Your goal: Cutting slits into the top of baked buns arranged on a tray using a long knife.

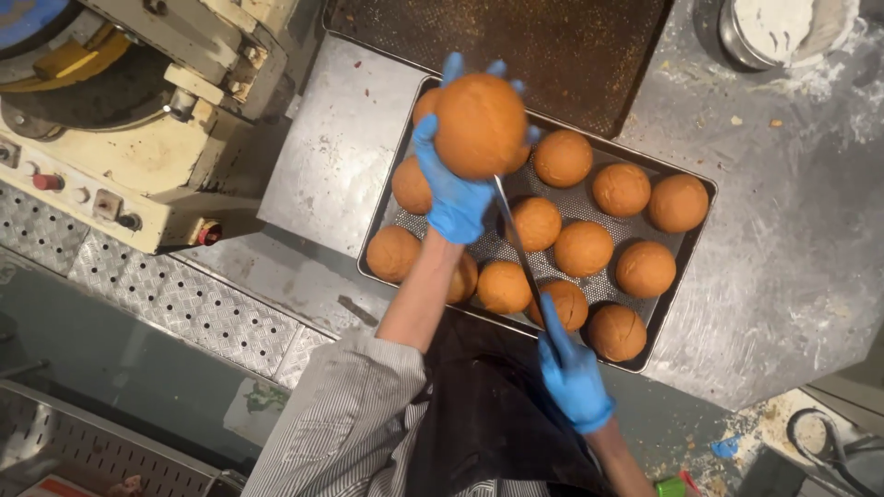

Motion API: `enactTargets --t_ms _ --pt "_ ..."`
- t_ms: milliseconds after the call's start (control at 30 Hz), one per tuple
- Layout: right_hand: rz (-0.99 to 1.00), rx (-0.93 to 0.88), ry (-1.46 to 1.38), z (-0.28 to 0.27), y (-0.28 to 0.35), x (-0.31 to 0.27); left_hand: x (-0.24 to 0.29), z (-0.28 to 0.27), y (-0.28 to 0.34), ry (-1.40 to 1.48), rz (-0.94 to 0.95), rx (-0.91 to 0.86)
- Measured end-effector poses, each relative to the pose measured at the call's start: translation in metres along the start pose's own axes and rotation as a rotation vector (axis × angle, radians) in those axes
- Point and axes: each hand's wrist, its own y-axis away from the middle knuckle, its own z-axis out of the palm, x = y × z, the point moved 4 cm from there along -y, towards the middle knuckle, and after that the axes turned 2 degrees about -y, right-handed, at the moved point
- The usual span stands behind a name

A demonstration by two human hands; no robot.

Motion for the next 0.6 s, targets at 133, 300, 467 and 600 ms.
enactTargets --t_ms 133,300,467,600 --pt "0.029 -0.055 0.035 0.0 0.027 0.035 0.023 -0.064 0.0 -0.089 0.052 0.088" --pt "0.043 0.137 -0.072 -0.017 -0.011 -0.019 -0.01 -0.092 0.026 -0.108 -0.139 0.331" --pt "0.049 0.26 -0.182 -0.023 -0.062 -0.066 -0.043 -0.045 0.039 0.129 -0.251 0.265" --pt "-0.01 0.24 -0.21 -0.019 -0.08 -0.082 -0.043 -0.016 0.043 0.187 -0.29 0.122"
